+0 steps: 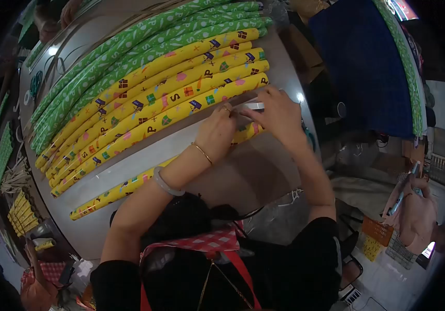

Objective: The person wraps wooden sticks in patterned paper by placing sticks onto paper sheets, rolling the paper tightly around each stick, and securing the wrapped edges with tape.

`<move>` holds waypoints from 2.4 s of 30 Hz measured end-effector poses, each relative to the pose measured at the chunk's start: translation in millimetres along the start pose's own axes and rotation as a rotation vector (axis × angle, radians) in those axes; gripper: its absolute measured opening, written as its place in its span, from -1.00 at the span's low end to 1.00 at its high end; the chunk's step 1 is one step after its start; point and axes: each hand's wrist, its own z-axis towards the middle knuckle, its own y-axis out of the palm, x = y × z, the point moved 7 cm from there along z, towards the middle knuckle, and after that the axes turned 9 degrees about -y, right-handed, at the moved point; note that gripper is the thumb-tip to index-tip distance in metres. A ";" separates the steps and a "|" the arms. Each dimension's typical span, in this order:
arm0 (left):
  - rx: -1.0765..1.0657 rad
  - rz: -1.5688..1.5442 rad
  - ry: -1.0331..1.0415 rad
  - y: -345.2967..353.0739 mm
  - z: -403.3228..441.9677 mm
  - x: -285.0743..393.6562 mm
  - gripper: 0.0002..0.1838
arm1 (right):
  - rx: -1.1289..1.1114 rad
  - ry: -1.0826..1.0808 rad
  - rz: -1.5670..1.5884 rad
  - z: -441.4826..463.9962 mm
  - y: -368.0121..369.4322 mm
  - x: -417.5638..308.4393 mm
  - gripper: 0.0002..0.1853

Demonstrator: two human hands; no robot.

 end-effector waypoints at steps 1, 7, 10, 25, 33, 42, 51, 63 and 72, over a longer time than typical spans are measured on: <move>0.084 0.051 0.039 0.3 -1.3 1.5 -0.72 | -0.003 0.003 0.000 0.3 -8.9 8.6 -0.55; 0.070 0.048 0.022 -5.3 -1.6 3.4 -0.70 | -0.137 0.168 0.164 -14.0 -30.7 68.3 -0.41; 0.044 0.047 0.011 -6.3 -1.8 3.4 -0.69 | -0.033 0.142 0.273 -19.1 -32.2 96.7 -0.47; 0.105 0.059 0.041 -8.5 -3.2 4.3 -0.77 | 0.048 0.324 0.171 -16.4 -6.1 110.7 -0.53; 0.108 0.036 0.053 -10.6 -3.4 4.4 -0.78 | 0.011 0.371 0.117 -14.9 -0.4 106.5 -0.55; 0.125 0.025 0.039 -10.4 -3.9 3.2 -0.81 | 0.015 0.328 -0.020 -10.5 1.2 95.4 -0.55; 0.109 -0.064 0.060 -15.3 -1.9 -0.1 -0.67 | 0.121 0.279 -0.122 -11.1 5.1 88.1 -0.60; 0.155 -0.104 0.194 -15.5 113.0 79.5 -0.81 | 0.203 0.260 -0.141 -12.7 4.9 88.1 -0.45; -0.597 -0.108 0.228 23.3 152.7 102.6 -0.56 | 0.167 0.385 0.432 -29.1 8.7 115.3 0.10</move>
